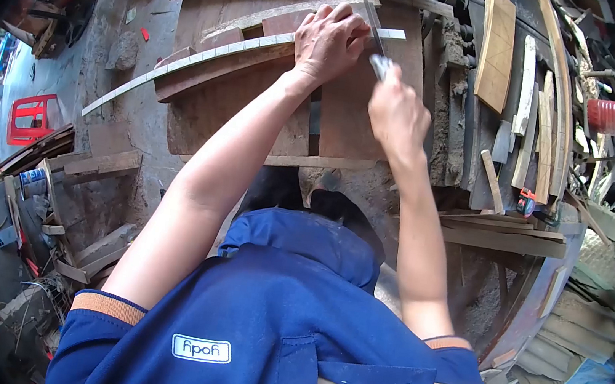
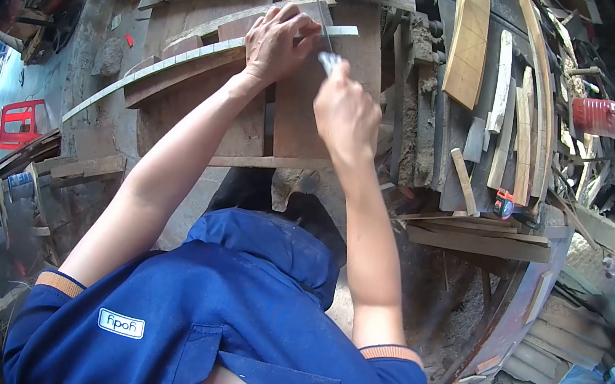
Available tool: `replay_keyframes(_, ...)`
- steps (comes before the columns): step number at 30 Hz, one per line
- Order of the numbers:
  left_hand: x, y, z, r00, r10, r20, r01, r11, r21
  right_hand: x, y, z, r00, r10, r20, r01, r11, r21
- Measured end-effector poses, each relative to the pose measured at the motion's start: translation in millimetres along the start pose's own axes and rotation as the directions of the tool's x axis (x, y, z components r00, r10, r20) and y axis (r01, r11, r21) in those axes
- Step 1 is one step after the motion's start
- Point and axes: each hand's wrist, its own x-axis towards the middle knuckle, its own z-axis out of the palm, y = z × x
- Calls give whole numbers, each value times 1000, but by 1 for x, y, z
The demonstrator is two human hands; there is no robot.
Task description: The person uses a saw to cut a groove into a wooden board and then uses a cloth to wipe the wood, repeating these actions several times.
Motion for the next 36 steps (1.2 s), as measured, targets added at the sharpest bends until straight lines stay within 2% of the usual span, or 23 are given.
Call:
replay_keyframes(4, 2, -2, 3, 1000, -16, -5, 15, 999, -38, 44, -10, 14, 993, -47, -109, 47, 999, 3)
replay_keyframes(8, 3, -1, -1, 999, -36, 39, 37, 999, -25, -3, -1, 3, 1000, 18, -17, -18, 1000, 11)
replay_keyframes(11, 0, 0, 0, 1000, -24, 12, 24, 1000, -12, -5, -4, -3, 1000, 25, -10, -25, 1000, 15)
replay_keyframes(13, 2, 2, -2, 1000, -21, 6, 21, 1000, -19, 29, -7, 8, 999, 34, -38, -31, 997, 68)
replay_keyframes(16, 1, 3, -3, 999, -36, 14, 36, 999, -21, 32, -9, 15, 995, 29, -92, -26, 999, 36)
replay_keyframes(19, 5, -4, -2, 996, -47, 70, 53, 995, -85, -3, -6, 2, 998, 28, -47, -27, 1000, 14)
replay_keyframes(21, 3, 0, -5, 995, -63, 74, 68, 995, -71, -22, 0, -4, 991, 121, 60, -125, 990, 64)
replay_keyframes(27, 6, 4, -11, 994, -84, 73, 90, 993, -78, -4, 11, -19, 987, 68, 142, -88, 986, 139)
replay_keyframes(33, 6, 8, -3, 997, -75, -11, 74, 993, -97, 4, 8, -49, 978, 82, 194, -92, 995, 42)
replay_keyframes(35, 6, 8, -1, 995, -102, -2, 102, 994, -39, 5, 1, -65, 974, 75, 212, -77, 997, 3)
replay_keyframes(36, 8, 6, 0, 995, -101, -7, 101, 994, -42, 1, -6, -73, 987, 68, 148, -58, 996, -72)
